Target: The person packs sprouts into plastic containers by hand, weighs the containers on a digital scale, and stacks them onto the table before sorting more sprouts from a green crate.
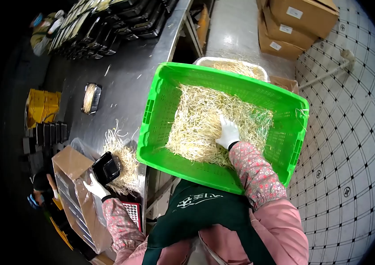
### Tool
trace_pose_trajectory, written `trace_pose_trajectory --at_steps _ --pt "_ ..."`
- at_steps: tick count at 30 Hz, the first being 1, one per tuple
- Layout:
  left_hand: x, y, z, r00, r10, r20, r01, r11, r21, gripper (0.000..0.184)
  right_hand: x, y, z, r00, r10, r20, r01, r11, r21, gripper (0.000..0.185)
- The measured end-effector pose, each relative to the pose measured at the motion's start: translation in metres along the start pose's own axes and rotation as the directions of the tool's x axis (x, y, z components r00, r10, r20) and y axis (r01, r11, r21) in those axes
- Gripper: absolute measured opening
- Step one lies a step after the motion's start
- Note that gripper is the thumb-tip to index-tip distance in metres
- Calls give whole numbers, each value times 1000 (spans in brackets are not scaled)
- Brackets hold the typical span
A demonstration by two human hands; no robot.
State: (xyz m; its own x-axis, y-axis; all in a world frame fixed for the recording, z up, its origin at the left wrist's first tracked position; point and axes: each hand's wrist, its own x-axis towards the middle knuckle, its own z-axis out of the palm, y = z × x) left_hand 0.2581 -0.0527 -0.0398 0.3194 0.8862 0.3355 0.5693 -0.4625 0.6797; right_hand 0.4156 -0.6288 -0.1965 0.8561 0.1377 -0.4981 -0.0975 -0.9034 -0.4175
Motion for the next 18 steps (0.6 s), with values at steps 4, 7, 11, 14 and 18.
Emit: trace_pose_trajectory --at_steps 4,7,11,14,18 --pt "18 -56 4 905 -368 212 409 889 -204 79 -2 16 11 937 -157 -312 216 963 164 95" --pt "20 -77 21 753 -520 403 653 668 -357 64 -15 5 -3 971 -98 -217 144 967 210 90" --pt "27 -124 49 741 -599 304 665 591 -457 42 -26 -5 -21 989 -87 -123 128 914 384 103" --pt "6 -70 43 719 -621 312 632 397 -666 33 -31 -28 -38 955 -184 -234 253 915 314 104" --pt "-3 -40 24 898 -309 313 416 369 -831 33 -56 -106 -75 881 -365 -299 434 876 210 105"
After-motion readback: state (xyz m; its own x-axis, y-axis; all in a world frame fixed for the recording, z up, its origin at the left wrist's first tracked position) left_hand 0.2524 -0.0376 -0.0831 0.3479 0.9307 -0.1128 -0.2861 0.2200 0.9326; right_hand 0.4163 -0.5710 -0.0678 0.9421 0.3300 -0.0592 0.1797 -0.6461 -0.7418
